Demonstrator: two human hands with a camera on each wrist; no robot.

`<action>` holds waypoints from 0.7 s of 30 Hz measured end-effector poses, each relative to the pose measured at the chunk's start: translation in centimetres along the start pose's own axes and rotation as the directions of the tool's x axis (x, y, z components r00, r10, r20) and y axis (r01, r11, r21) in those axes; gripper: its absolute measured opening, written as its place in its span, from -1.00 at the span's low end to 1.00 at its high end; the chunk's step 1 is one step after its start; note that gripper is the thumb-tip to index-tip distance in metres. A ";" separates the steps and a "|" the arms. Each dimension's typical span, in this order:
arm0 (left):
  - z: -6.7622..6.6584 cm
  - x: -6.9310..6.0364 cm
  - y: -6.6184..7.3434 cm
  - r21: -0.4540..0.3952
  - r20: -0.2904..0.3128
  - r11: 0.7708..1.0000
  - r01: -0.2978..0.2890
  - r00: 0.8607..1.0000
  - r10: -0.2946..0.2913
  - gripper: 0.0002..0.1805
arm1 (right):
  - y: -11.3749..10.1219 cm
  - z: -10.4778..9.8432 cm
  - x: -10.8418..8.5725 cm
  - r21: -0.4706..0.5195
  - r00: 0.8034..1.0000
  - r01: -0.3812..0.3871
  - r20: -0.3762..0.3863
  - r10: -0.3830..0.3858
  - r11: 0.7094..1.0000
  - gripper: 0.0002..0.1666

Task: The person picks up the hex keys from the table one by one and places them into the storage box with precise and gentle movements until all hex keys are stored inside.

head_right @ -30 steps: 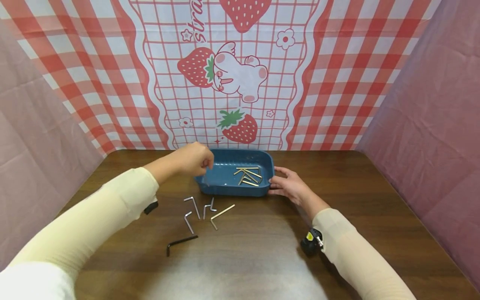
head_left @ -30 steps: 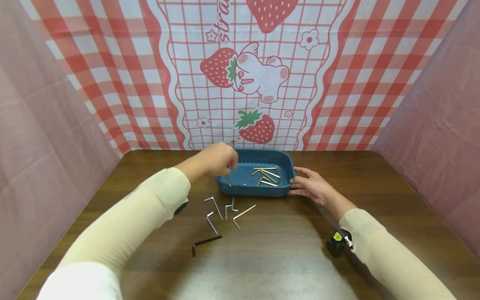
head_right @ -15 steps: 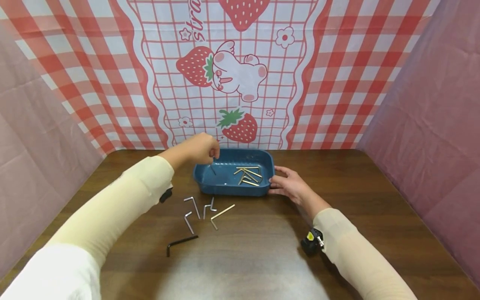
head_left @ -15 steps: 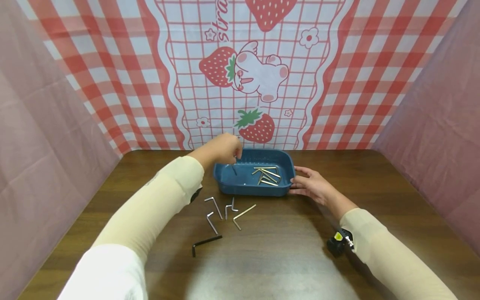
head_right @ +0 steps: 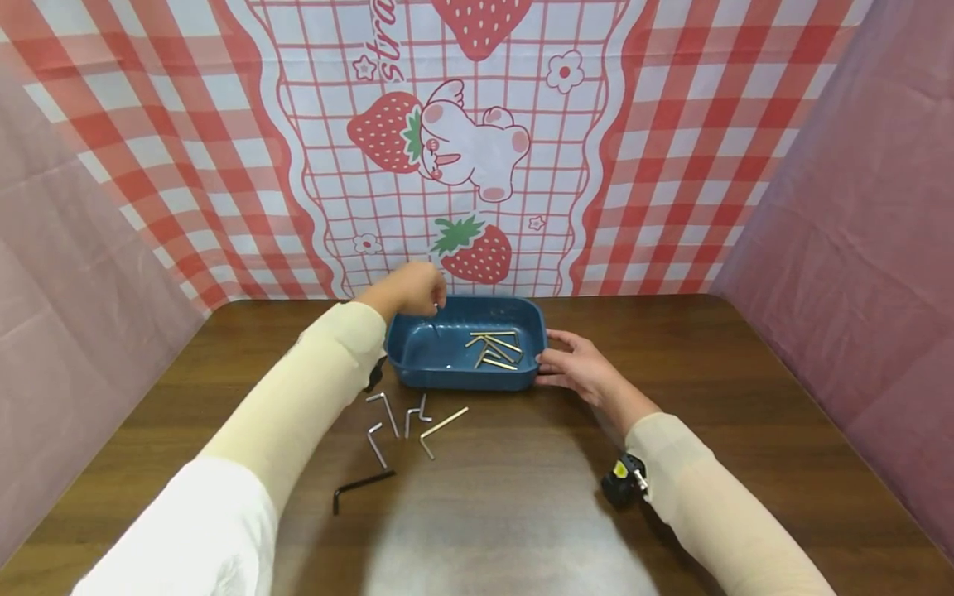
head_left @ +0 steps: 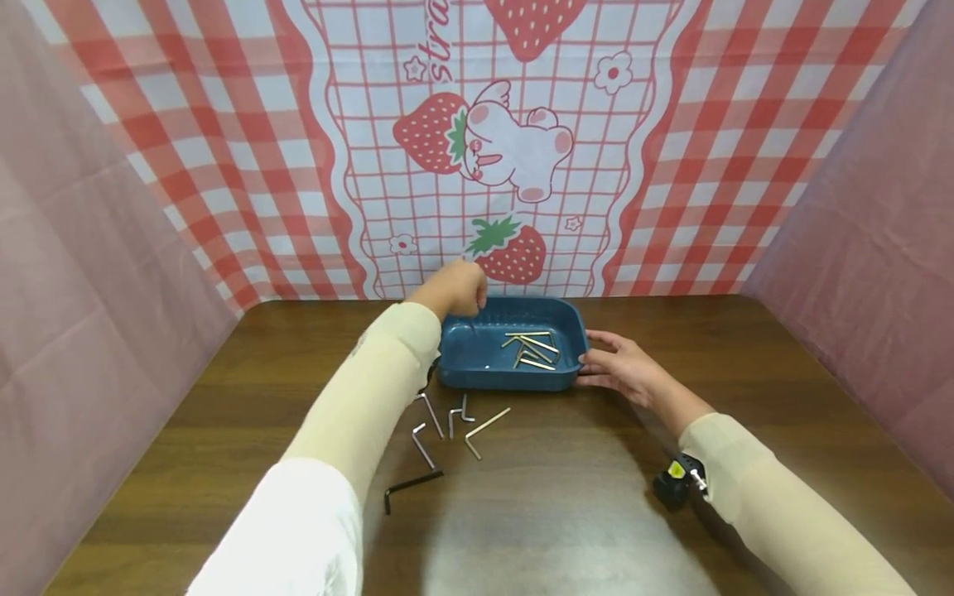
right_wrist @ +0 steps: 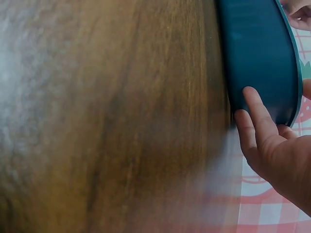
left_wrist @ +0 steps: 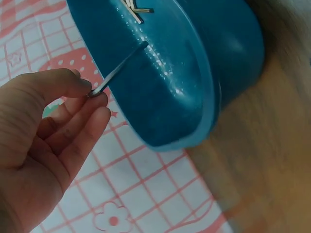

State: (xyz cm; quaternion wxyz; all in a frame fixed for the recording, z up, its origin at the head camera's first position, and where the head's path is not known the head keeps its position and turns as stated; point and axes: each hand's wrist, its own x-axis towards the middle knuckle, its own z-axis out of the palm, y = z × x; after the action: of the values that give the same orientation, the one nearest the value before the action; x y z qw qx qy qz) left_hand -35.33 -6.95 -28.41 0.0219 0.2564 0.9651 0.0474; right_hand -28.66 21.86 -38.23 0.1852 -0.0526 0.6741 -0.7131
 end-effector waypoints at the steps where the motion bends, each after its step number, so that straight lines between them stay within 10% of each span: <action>1: 0.1 0.1 0.0 -0.017 -0.002 1.000 0.018 1.000 -0.018 -0.88 | 0.0 0.0 0.0 -0.001 1.000 -0.003 -0.002 0.003 1.000 -0.18; 8: 0.5 0.6 -0.6 -0.234 0.036 0.960 0.157 0.988 -0.153 -0.88 | 0.0 0.0 0.0 0.009 1.000 0.006 0.010 -0.007 1.000 -0.19; 16: 2.2 0.1 -1.3 -0.542 0.106 0.790 0.286 0.956 -0.273 -0.93 | 0.1 -0.1 0.0 0.020 1.000 0.013 0.003 -0.014 1.000 -0.20; 21: 3.5 -0.2 -1.1 -0.534 0.107 0.788 0.306 0.949 -0.296 -0.94 | 0.1 -0.1 0.0 0.013 1.000 0.009 0.002 -0.009 1.000 -0.20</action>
State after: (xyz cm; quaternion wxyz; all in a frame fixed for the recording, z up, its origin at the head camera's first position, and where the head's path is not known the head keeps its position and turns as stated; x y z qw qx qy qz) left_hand -35.43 -7.70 -31.99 0.1095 0.0830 0.9398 0.3129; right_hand -28.67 21.91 -38.29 0.1828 -0.0551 0.6690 -0.7183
